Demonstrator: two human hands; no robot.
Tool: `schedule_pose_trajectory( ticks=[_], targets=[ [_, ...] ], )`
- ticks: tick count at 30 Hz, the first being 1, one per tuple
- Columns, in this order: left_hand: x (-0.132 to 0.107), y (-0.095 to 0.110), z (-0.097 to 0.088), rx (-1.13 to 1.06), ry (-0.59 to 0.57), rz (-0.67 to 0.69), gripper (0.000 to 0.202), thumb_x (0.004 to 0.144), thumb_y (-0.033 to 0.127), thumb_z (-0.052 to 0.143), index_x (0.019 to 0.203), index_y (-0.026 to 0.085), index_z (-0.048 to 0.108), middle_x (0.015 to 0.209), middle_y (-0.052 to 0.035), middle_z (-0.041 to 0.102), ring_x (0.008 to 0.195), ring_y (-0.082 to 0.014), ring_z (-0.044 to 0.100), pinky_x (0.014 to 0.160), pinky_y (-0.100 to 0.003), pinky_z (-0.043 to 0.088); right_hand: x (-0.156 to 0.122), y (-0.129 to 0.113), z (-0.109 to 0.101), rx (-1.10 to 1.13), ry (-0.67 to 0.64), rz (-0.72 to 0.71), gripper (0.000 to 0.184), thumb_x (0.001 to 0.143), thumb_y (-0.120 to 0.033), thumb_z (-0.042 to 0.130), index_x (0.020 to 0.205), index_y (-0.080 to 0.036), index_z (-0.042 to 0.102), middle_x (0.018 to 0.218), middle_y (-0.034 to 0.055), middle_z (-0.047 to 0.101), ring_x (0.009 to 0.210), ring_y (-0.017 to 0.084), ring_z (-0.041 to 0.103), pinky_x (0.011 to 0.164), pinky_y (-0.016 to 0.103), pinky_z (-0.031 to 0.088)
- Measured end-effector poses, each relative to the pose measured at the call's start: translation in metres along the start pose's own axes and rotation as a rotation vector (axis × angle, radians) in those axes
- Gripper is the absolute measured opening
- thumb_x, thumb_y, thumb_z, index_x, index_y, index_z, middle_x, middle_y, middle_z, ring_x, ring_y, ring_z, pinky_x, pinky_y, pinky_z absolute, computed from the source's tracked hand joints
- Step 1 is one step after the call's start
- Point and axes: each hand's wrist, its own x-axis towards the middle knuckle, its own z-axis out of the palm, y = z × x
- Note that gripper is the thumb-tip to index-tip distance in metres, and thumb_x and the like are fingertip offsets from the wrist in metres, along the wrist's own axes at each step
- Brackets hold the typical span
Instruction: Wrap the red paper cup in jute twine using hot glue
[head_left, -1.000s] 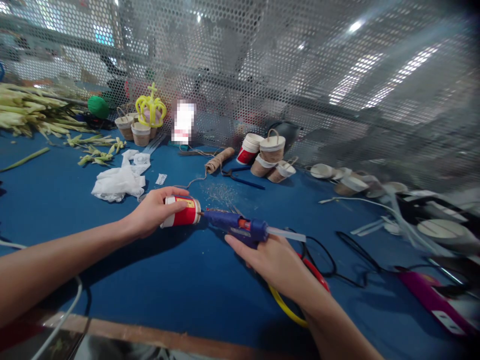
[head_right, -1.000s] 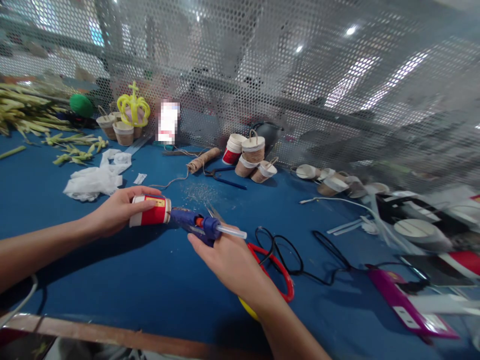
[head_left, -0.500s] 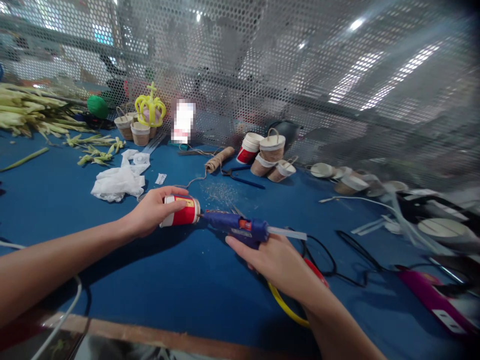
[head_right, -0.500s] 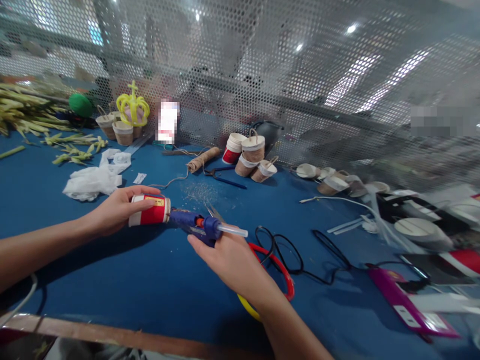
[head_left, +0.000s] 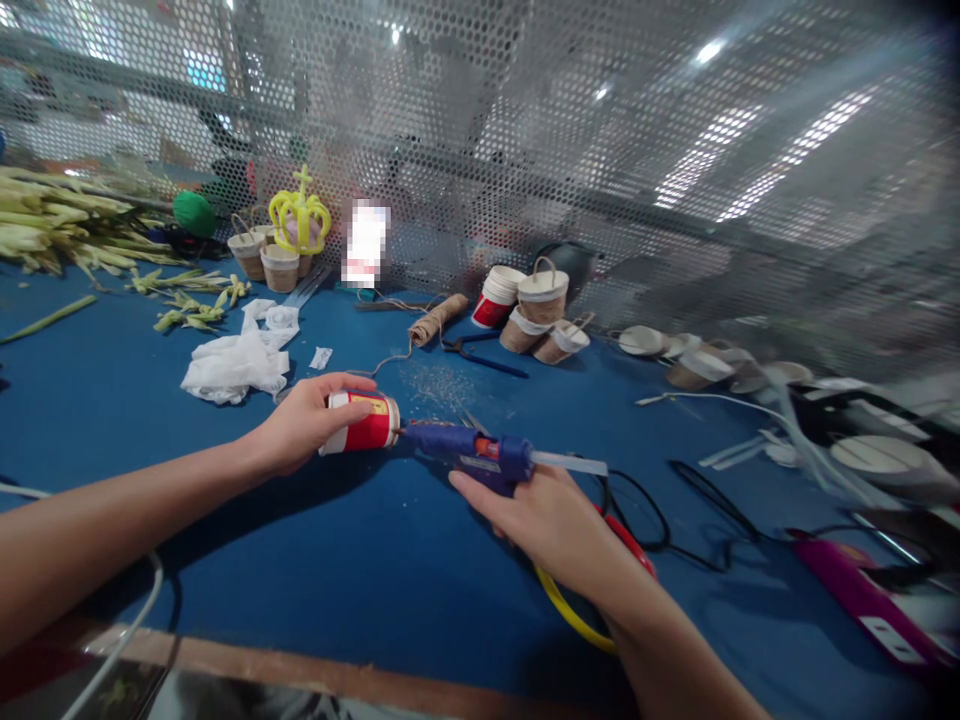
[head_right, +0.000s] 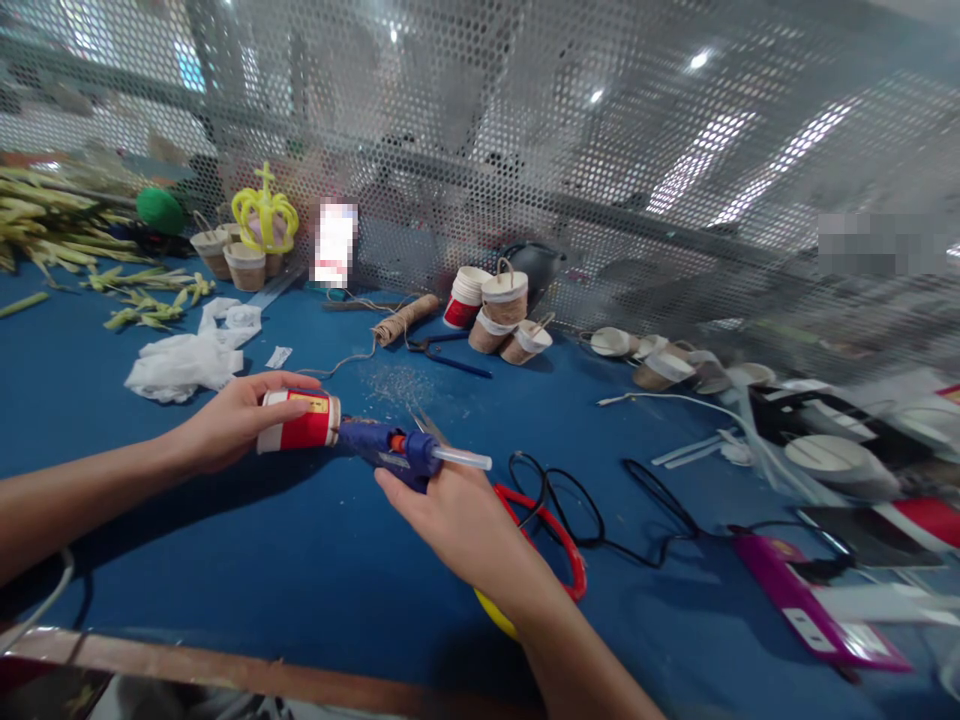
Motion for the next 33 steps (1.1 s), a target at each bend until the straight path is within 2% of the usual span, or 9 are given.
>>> schedule_pose_trajectory(
  ticks=[4, 7, 11, 18, 23, 33],
  targets=[
    [0.000, -0.001, -0.001, -0.026, -0.032, 0.035, 0.036, 0.067, 0.023, 0.066, 0.101, 0.013, 0.057, 0.085, -0.0051, 0.067, 0.063, -0.0126, 0.062, 0.060, -0.024, 0.046, 0.000, -0.001, -0.006, 0.113, -0.013, 0.069, 0.021, 0.077, -0.032, 0.053, 0.060, -0.020, 0.051, 0.038, -0.0065, 0.046, 0.035, 0.010, 0.046, 0.039, 0.023, 0.039],
    [0.000, -0.002, -0.002, -0.050, -0.076, 0.094, 0.037, 0.066, 0.021, 0.067, 0.101, 0.013, 0.057, 0.085, -0.0036, 0.067, 0.067, -0.0120, 0.062, 0.067, -0.024, 0.046, -0.001, -0.002, -0.012, 0.165, 0.028, 0.109, 0.026, 0.076, -0.035, 0.054, 0.056, -0.020, 0.049, 0.039, -0.0058, 0.046, 0.036, 0.010, 0.048, 0.042, 0.023, 0.043],
    [0.000, -0.004, -0.003, -0.012, -0.089, 0.134, 0.037, 0.066, 0.023, 0.067, 0.100, 0.013, 0.058, 0.086, -0.0043, 0.067, 0.070, -0.0138, 0.062, 0.069, -0.026, 0.046, -0.001, 0.000, -0.010, 0.128, 0.036, 0.087, 0.025, 0.078, -0.034, 0.053, 0.057, -0.020, 0.050, 0.038, -0.0057, 0.046, 0.036, 0.011, 0.048, 0.041, 0.023, 0.041],
    [-0.002, -0.004, -0.002, 0.062, -0.095, 0.123, 0.038, 0.065, 0.028, 0.067, 0.100, 0.014, 0.058, 0.085, -0.0045, 0.068, 0.069, -0.0154, 0.063, 0.066, -0.026, 0.047, 0.000, 0.002, -0.002, 0.032, 0.074, -0.012, 0.016, 0.079, -0.032, 0.051, 0.071, -0.020, 0.059, 0.046, -0.0033, 0.054, 0.045, 0.014, 0.053, 0.043, 0.025, 0.040],
    [-0.001, -0.005, -0.003, 0.104, -0.104, 0.133, 0.036, 0.068, 0.029, 0.065, 0.101, 0.014, 0.058, 0.086, -0.0044, 0.067, 0.069, -0.0148, 0.062, 0.066, -0.026, 0.046, 0.001, 0.004, 0.000, -0.004, 0.063, -0.014, 0.016, 0.079, -0.032, 0.051, 0.072, -0.020, 0.059, 0.049, -0.0021, 0.057, 0.050, 0.015, 0.056, 0.046, 0.025, 0.041],
    [-0.001, -0.007, -0.003, 0.139, -0.109, 0.146, 0.036, 0.070, 0.029, 0.064, 0.102, 0.013, 0.057, 0.091, -0.0065, 0.067, 0.072, -0.0155, 0.062, 0.068, -0.027, 0.046, 0.000, 0.003, 0.002, -0.004, 0.083, -0.027, 0.016, 0.079, -0.033, 0.051, 0.075, -0.022, 0.062, 0.045, -0.0028, 0.054, 0.045, 0.015, 0.054, 0.044, 0.026, 0.039]
  ],
)
